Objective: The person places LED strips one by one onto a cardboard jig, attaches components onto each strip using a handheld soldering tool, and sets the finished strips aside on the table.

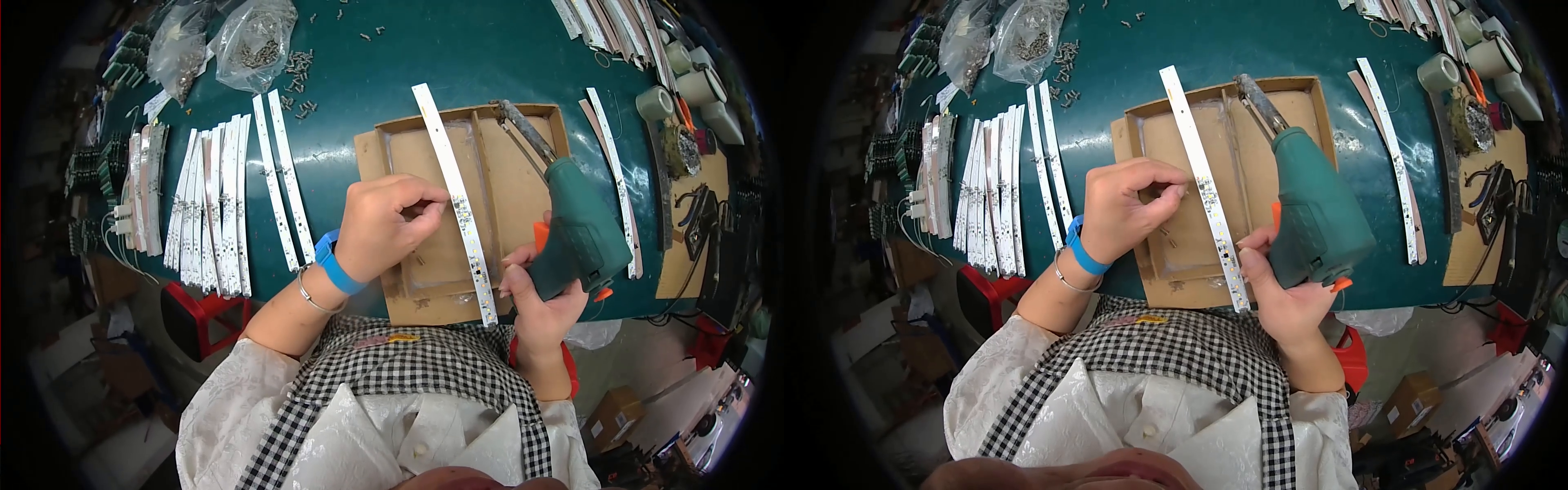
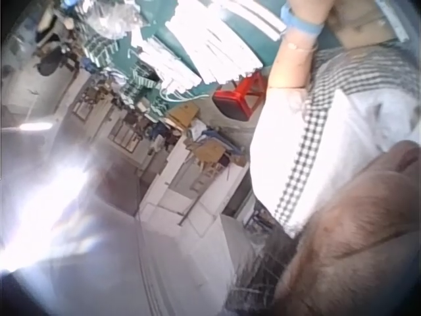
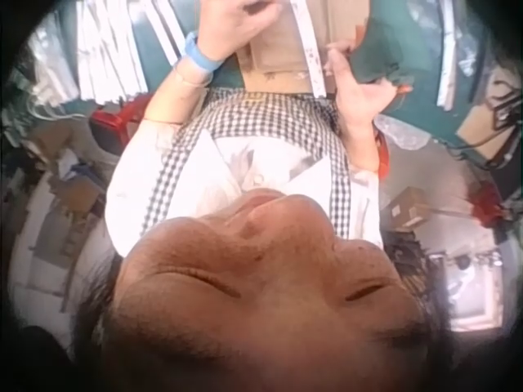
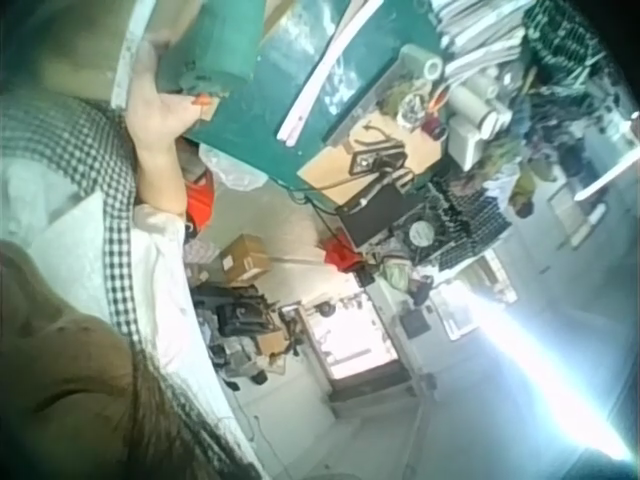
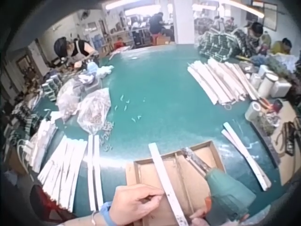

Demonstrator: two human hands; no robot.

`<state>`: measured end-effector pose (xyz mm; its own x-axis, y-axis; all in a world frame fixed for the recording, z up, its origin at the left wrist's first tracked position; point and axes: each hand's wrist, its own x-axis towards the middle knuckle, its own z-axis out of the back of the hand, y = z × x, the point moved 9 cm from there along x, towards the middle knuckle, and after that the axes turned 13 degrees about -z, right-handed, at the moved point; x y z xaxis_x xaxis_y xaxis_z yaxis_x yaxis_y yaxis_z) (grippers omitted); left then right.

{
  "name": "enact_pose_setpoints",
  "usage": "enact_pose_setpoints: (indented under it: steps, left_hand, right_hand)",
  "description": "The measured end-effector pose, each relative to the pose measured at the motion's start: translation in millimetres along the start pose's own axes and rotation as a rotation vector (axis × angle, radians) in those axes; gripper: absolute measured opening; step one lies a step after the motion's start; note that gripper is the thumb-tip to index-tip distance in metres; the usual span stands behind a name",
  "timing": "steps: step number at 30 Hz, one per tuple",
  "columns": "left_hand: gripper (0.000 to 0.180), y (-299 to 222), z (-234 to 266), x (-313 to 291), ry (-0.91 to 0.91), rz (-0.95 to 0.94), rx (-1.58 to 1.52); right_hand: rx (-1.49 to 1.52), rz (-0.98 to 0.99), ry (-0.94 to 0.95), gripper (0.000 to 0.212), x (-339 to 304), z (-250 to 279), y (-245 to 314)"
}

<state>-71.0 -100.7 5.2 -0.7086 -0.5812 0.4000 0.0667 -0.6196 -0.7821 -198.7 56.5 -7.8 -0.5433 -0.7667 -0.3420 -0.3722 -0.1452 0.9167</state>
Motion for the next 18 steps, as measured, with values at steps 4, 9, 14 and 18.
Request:
enact_pose_setpoints:
  steps: [4,9,14,18]
  left_hand:
    - [0.011,-7,3,2,0.010,0.013,0.014]
    - [0.011,-27,-7,6,0.072,0.052,-0.378]
    - [0.014,-25,-16,-3,0.090,0.071,-0.514]
    - [0.013,-20,-30,-15,0.083,0.280,-0.814]
  right_hand:
    - [-0.050,0.034,-0.060,0.064,0,1,4]
    - [-0.077,0.052,-0.002,0.037,7,-10,10]
    - [-0.038,0.047,0.043,0.018,12,-30,19]
    - [0.026,-0.010,-0.024,0.041,9,-27,11]
